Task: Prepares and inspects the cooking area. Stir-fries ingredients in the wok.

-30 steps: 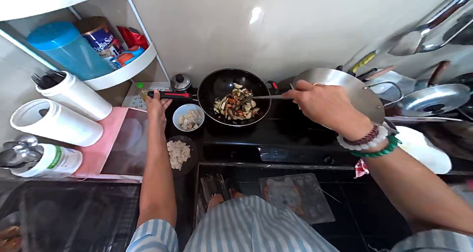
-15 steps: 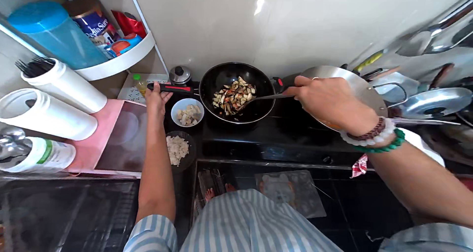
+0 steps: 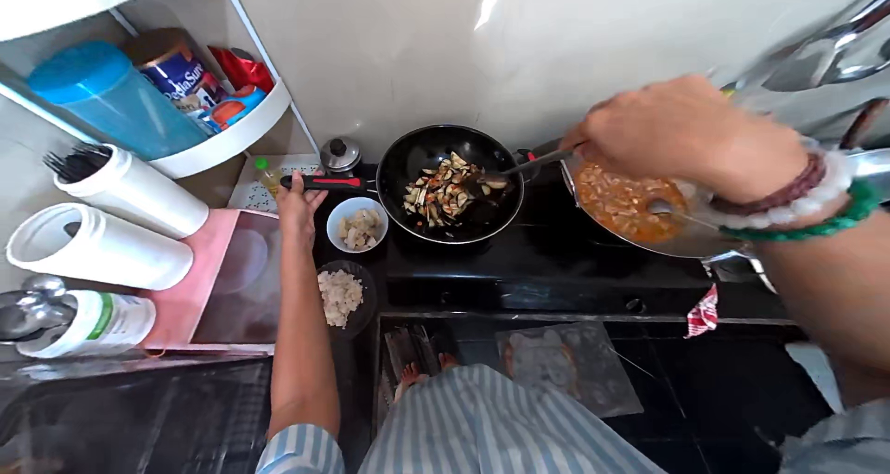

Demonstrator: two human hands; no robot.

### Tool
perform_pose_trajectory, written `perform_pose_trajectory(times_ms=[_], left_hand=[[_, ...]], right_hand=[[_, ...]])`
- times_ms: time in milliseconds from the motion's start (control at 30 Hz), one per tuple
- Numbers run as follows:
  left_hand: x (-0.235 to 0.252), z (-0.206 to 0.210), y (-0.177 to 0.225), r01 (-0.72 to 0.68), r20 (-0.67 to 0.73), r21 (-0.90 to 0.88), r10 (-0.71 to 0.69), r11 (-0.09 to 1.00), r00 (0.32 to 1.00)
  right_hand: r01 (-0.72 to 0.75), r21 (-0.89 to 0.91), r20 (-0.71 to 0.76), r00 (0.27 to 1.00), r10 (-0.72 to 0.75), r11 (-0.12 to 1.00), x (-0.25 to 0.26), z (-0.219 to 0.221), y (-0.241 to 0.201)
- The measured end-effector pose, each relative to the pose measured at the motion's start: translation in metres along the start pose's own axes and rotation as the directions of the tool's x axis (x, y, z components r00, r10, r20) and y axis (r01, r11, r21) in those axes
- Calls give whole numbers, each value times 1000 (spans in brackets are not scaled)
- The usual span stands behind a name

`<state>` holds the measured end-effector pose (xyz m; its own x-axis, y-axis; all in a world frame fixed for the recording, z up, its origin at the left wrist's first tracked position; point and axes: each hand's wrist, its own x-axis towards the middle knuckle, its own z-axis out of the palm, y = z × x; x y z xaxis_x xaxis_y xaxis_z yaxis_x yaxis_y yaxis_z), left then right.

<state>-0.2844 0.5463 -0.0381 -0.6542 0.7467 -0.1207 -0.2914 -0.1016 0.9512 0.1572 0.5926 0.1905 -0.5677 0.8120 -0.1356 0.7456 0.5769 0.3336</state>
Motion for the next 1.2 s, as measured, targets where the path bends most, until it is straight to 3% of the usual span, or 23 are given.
perform_pose_trajectory(times_ms=[200, 333, 433, 533, 700, 900, 1000, 1067, 1133, 1200], left_hand=[[-15, 0, 3, 3, 20, 52, -4, 999, 1000], [-2, 2, -1, -7, -13, 12, 7, 1000, 1000], [-4, 4, 1, 2, -26, 22, -2, 1000, 1000], [-13, 1, 1, 17, -13, 57, -16, 998, 1000], [-25, -1, 4, 15, 16, 117, -17, 993, 1000], [-19, -3, 1, 14, 11, 75, -15, 997, 1000], [-18, -2, 1, 11, -5, 72, -11, 997, 1000], [-18, 0, 1, -9, 2, 66, 9, 998, 1000], [-20, -1, 1, -7, 15, 64, 6, 998, 1000], [-19, -2, 2, 7, 15, 63, -8, 998, 1000]], right_hand=[[-129, -45, 120, 984, 134, 991, 63, -20, 10], [-240, 157, 129, 967, 221, 958, 134, 48, 39], [-143, 308, 97, 988, 118, 941, 159, 91, 51], [-55, 254, -40, 997, 68, 966, 135, 68, 24], [32, -20, -246, 969, -36, 999, 76, 9, 0], [-126, -91, -44, 991, 122, 988, 66, 8, 11], [-169, 89, 97, 982, 161, 982, 91, 45, 36], [-148, 280, 174, 980, 102, 948, 120, 91, 56], [-122, 432, 198, 980, 38, 894, 138, 123, 60], [-115, 439, 128, 990, 65, 891, 134, 121, 47]])
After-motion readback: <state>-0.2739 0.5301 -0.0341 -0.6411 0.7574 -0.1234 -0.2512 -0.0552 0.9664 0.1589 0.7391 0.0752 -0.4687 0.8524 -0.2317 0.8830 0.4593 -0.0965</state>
